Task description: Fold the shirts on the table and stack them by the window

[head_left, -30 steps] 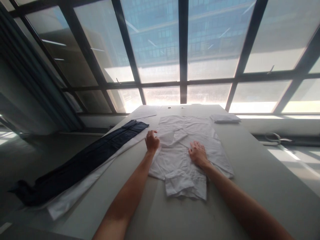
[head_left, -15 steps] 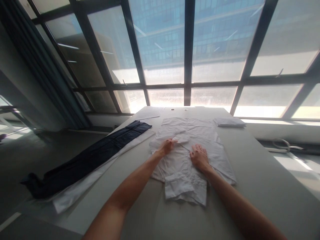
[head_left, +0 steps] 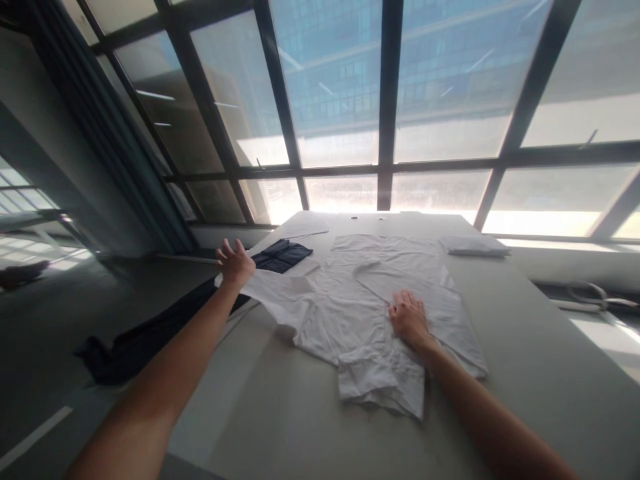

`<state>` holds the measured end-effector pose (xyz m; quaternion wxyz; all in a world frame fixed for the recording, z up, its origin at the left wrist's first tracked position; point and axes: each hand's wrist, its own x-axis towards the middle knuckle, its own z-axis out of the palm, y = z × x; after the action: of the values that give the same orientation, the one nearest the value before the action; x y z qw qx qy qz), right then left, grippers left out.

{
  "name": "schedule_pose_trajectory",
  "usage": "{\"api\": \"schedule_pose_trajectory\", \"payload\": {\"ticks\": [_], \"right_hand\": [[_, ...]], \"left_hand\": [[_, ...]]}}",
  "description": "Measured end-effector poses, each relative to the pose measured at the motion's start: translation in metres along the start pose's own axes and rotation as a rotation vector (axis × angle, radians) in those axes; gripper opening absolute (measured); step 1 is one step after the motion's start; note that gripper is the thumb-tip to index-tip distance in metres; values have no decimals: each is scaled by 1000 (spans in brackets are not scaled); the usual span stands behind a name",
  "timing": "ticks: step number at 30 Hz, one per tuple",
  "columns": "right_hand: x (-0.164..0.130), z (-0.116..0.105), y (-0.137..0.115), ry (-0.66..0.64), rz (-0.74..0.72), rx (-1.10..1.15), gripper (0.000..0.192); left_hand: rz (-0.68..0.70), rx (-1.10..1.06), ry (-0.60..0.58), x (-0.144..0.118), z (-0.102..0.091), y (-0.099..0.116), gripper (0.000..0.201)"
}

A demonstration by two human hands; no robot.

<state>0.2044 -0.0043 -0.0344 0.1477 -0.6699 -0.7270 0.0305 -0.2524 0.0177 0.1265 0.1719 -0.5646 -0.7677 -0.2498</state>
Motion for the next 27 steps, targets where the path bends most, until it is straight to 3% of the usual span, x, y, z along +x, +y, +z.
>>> {"api": "schedule_pose_trajectory", "payload": {"ticks": [1,2,4,7,11,14,19,27], "right_hand": [[0,0,0,-1,0,-4,53],[0,0,0,-3,0,-7,53],[0,0,0,-7,-1,-14,52],[0,-1,-1,-18,2,-19,52],[1,-2,-2,-52,-13,-18,53],[2,-1,-1,-79,-31,-15,53],[12,3,-9,-127,-19,1,53],[67,11,-72,-239,-154,102,50]], "left_hand": [[-17,13,65,-12,8,13,32],[20,19,57,-25,17,30,39],[166,-3,-137,-54,40,71,46],[319,-63,-355,-99,74,132,37],[413,-105,-580,-145,108,185,47],[444,-115,-545,-162,123,197,52],[466,-150,-480,-167,131,193,53],[435,-195,-490,-165,127,194,48]]}}
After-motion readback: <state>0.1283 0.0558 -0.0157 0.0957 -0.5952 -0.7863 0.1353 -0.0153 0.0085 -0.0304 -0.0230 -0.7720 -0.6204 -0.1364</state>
